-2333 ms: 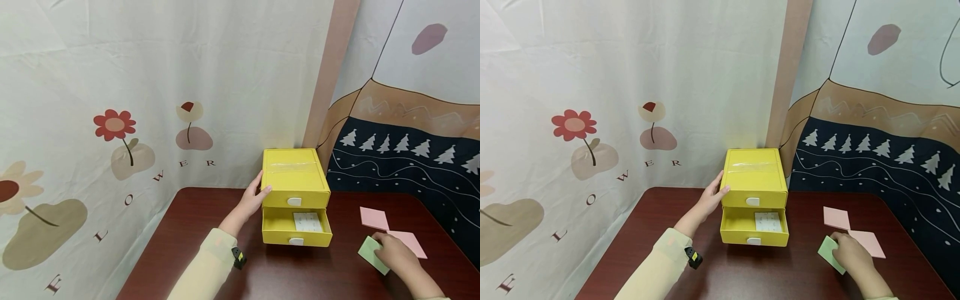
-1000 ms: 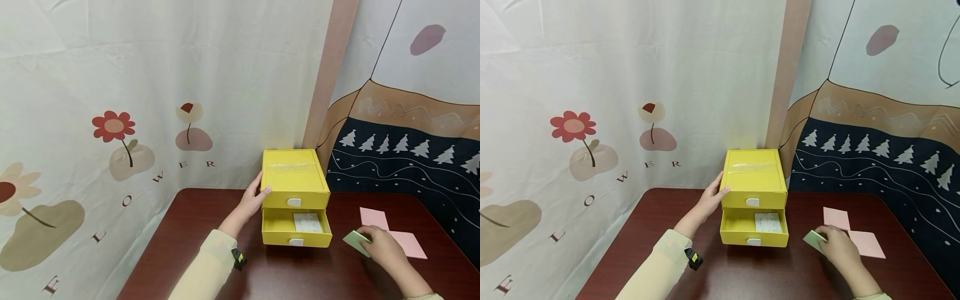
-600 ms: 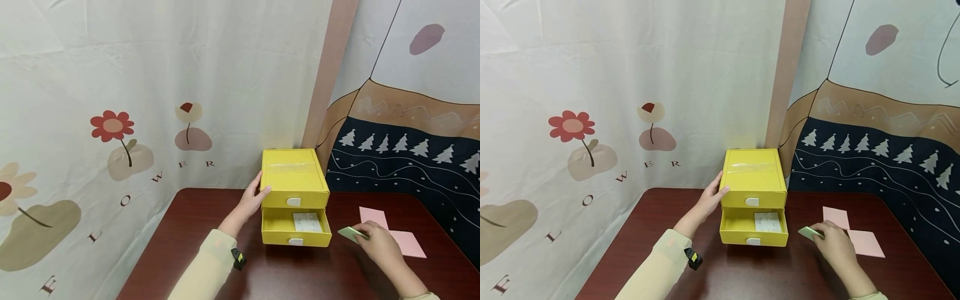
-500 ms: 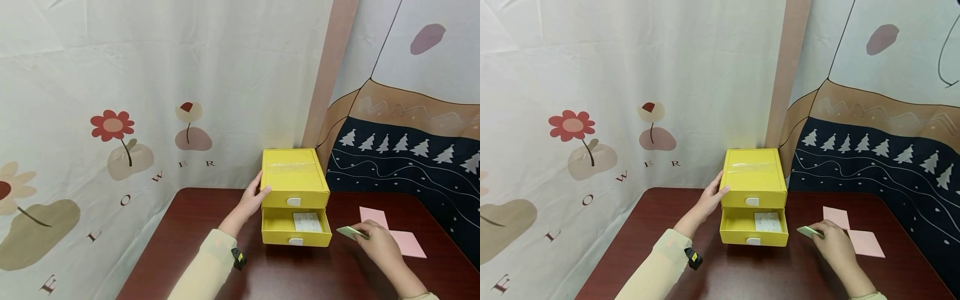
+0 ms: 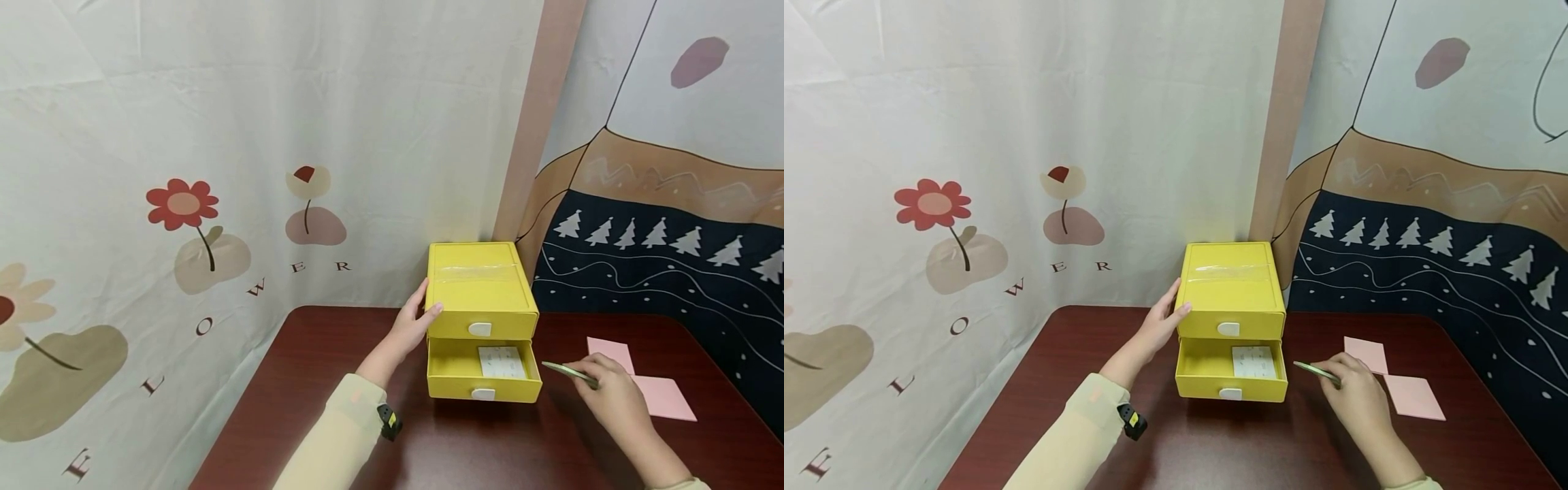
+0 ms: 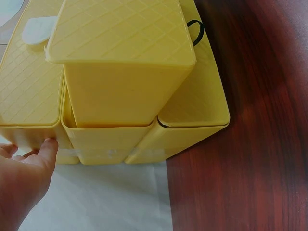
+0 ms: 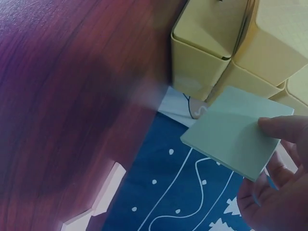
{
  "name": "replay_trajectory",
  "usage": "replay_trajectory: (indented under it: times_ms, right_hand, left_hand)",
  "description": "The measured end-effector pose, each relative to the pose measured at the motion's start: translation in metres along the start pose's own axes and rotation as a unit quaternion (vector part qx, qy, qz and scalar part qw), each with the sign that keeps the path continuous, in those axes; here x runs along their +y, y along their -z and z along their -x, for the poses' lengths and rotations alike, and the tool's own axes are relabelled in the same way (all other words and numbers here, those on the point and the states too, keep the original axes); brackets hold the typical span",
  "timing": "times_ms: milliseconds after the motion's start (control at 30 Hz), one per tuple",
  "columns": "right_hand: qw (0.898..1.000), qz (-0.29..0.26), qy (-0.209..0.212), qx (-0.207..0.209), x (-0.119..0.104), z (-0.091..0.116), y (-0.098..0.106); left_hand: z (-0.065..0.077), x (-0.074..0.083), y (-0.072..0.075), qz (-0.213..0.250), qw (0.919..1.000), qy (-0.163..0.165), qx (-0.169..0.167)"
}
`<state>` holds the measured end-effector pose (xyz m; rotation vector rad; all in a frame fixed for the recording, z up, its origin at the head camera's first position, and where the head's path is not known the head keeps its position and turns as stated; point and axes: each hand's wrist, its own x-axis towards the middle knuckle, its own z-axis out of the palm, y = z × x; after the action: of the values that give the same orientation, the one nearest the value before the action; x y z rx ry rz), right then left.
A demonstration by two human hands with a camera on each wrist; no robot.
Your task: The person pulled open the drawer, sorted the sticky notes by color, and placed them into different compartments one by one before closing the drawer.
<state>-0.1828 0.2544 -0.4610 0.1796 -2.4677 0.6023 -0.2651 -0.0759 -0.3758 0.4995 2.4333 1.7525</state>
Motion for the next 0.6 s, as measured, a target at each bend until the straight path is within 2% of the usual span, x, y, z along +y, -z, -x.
replay_trajectory:
  times_ms: [267,467,600]
  right_hand:
    - [0.998,-0.016,0.023,0.054,-0.007,0.000,0.000]
    - [0.997,-0.024,0.036,0.067,-0.011,0.000,-0.001]
    - [0.996,-0.030,0.040,0.076,-0.015,0.000,-0.001]
  left_hand:
    - [0.000,-0.001,0.000,0.000,1.0000,0.002,0.002]
    - [0.001,0.000,-0.001,0.000,1.0000,0.004,0.007]
    - [-0.008,-0.015,-0.003,0.001,0.9999,0.001,0.017]
